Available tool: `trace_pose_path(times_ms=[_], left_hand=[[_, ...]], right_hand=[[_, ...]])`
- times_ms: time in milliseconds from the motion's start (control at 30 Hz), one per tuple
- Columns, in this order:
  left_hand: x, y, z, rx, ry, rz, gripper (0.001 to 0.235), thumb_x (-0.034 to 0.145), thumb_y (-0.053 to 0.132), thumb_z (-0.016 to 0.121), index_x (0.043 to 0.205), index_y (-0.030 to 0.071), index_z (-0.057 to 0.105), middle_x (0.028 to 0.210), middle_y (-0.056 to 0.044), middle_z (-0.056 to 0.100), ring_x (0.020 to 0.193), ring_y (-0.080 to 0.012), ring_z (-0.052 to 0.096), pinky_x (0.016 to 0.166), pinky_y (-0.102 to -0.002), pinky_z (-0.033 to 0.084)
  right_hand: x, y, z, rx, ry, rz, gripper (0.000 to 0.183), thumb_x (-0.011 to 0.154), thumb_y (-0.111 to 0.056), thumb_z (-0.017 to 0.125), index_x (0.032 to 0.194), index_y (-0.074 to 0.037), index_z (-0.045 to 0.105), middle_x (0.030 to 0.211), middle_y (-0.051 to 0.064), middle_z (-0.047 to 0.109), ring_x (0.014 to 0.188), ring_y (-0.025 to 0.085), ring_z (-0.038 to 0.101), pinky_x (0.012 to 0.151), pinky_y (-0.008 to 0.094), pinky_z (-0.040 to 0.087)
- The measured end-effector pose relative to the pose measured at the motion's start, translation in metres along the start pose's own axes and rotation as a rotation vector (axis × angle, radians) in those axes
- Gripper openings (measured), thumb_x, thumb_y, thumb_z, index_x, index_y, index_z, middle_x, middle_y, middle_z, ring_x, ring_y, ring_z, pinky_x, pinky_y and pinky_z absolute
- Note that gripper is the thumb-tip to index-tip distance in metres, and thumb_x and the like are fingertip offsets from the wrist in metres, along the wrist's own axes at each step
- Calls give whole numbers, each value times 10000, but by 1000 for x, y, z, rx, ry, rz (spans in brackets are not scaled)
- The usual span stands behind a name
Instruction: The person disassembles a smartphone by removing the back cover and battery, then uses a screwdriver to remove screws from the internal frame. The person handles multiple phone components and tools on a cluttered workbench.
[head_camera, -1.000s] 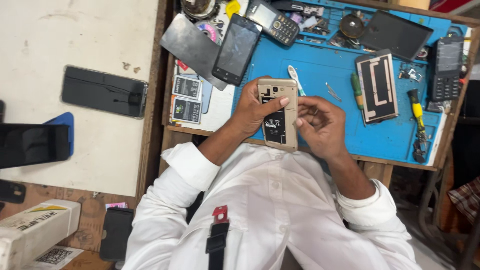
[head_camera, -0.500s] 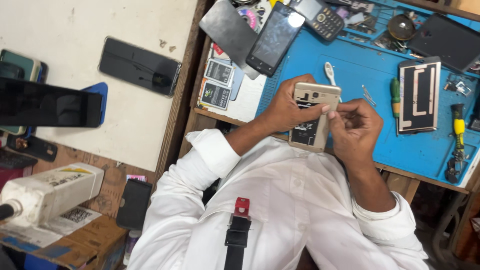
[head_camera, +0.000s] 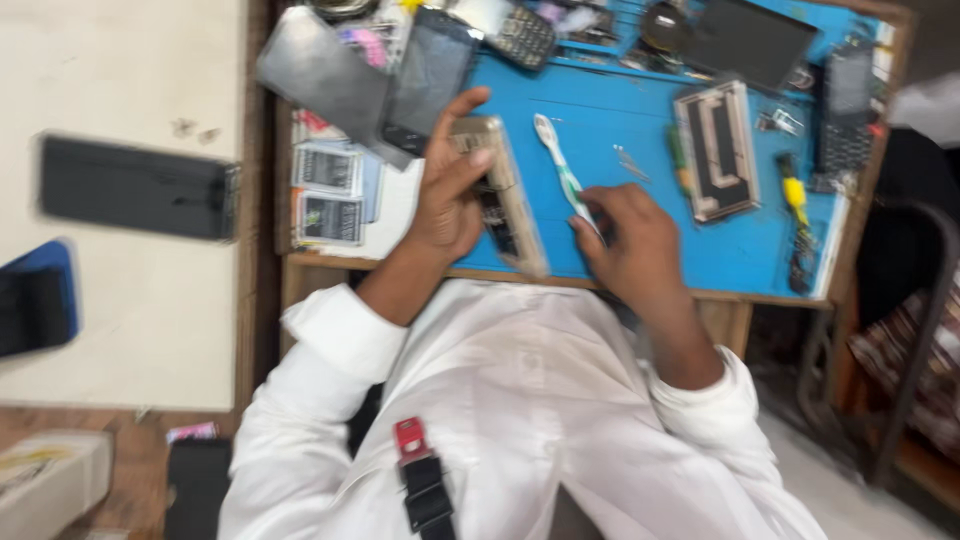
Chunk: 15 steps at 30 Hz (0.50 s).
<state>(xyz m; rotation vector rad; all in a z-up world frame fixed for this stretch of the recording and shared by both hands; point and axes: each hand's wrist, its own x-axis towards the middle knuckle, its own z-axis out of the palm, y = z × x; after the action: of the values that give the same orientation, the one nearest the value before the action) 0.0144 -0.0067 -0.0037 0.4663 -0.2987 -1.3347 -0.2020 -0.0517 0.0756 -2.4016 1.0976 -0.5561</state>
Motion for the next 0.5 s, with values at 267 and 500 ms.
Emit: trace_pose_path(times_ms=[267,500], left_hand=[[-2,-5,5,33,-212,-13,933,868,371,883,1551,52,333,880,-30,571,652,-94,586,590,-218,554],[-2,-7,5,201,-290,-12,934,857,436,887,1492,54,319,951,-21,528,779,-110,604,744,-289,613]], right_hand=[[-19,46,-30,194,226,116,337,821,-20,802,1148,-35,722,971,107,724,794,169,708,689,272,579],[-27,115,-92,-387,380,269,235,848,22,827,1052,-47,733,1014,91,723,833,201,714,700,322,547]])
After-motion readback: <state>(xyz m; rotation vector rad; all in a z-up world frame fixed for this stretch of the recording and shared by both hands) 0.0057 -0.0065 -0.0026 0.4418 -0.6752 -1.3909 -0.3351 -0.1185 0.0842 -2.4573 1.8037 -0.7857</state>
